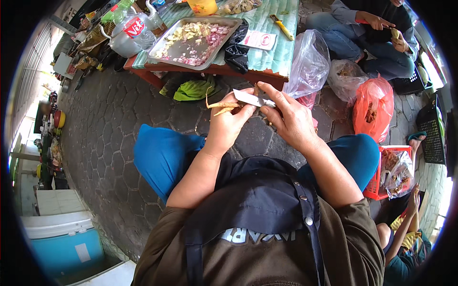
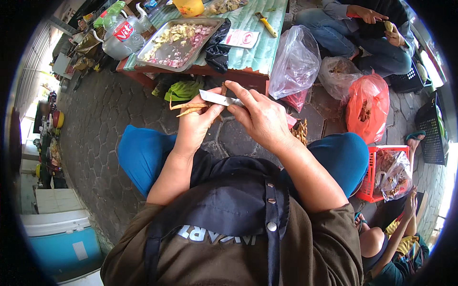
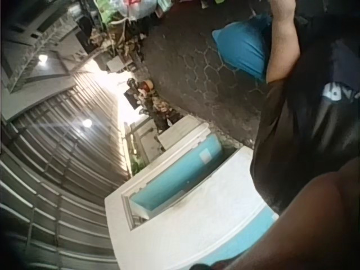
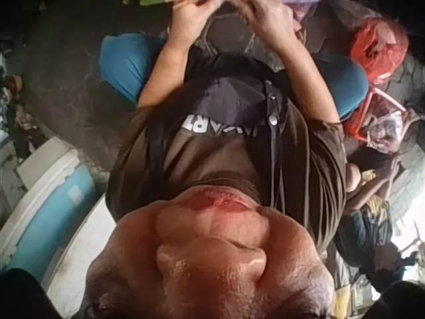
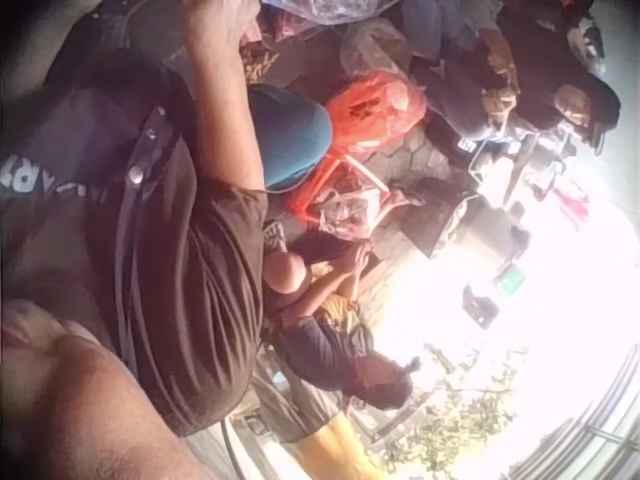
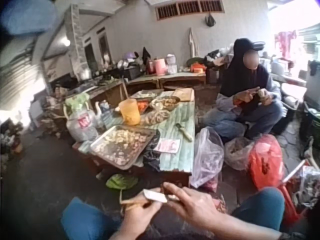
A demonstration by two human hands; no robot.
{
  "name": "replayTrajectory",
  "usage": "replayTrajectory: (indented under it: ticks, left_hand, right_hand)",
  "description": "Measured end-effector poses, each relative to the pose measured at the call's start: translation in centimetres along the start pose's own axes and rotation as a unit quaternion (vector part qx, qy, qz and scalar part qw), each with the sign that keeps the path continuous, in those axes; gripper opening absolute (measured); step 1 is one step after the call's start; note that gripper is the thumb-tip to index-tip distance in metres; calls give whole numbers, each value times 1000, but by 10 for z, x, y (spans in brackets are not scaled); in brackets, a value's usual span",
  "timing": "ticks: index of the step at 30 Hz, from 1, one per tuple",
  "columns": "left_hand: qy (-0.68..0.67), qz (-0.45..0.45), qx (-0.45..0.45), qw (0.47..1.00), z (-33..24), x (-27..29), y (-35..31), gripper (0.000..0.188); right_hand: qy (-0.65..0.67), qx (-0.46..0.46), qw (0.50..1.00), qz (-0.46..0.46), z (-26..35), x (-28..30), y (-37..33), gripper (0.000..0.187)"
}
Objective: Peeling the skin off fingerroots using a small knife.
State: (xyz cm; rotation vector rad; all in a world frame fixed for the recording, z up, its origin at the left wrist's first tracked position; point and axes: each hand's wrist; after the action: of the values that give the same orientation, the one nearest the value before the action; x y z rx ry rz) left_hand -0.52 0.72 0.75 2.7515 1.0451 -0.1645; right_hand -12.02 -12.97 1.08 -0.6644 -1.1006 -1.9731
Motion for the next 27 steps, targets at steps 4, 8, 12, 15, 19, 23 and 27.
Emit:
replayTrajectory:
  ticks: [4, 8, 12, 15, 19, 23, 27]
  left_hand:
    - [-25, -4, 15, 1000, -3, 0, 1, 28]
    - [11, -14, 18, 1000, -7, -1, 2, 28]
    - [17, -11, 28, 999, -7, 1, 3, 28]
    - [24, -12, 33, 999, -7, 0, 3, 27]
    - [51, -7, 50, 997, -2, 6, 3, 25]
    - [38, -4, 15, 999, -3, 1, 2, 28]
    - [62, -13, 6, 998, -4, 0, 1, 27]
  right_hand:
    - [-7, 12, 1000, -2, 1, 0, 1, 47]
    - [-11, 25, 999, -21, -4, -3, 1, 44]
    - [-39, 21, 999, -3, -1, 1, 3, 42]
    - [-63, 27, 998, -8, -2, 0, 3, 40]
    - [-42, 14, 999, 6, -10, -6, 5, 37]
    - [282, -40, 958, 42, -13, -3, 5, 34]
    - [375, -206, 890, 158, -12, 7, 6, 37]
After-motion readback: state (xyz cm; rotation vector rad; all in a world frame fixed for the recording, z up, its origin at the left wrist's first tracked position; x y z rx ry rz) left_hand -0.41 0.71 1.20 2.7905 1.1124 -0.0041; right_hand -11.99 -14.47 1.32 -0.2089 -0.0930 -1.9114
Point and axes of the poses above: each hand's wrist, its own y-axis towards the middle knuckle, its own x-axis out of the back of the hand, z = x × y, and after that the axes turned 10 degrees about -y, right-handed
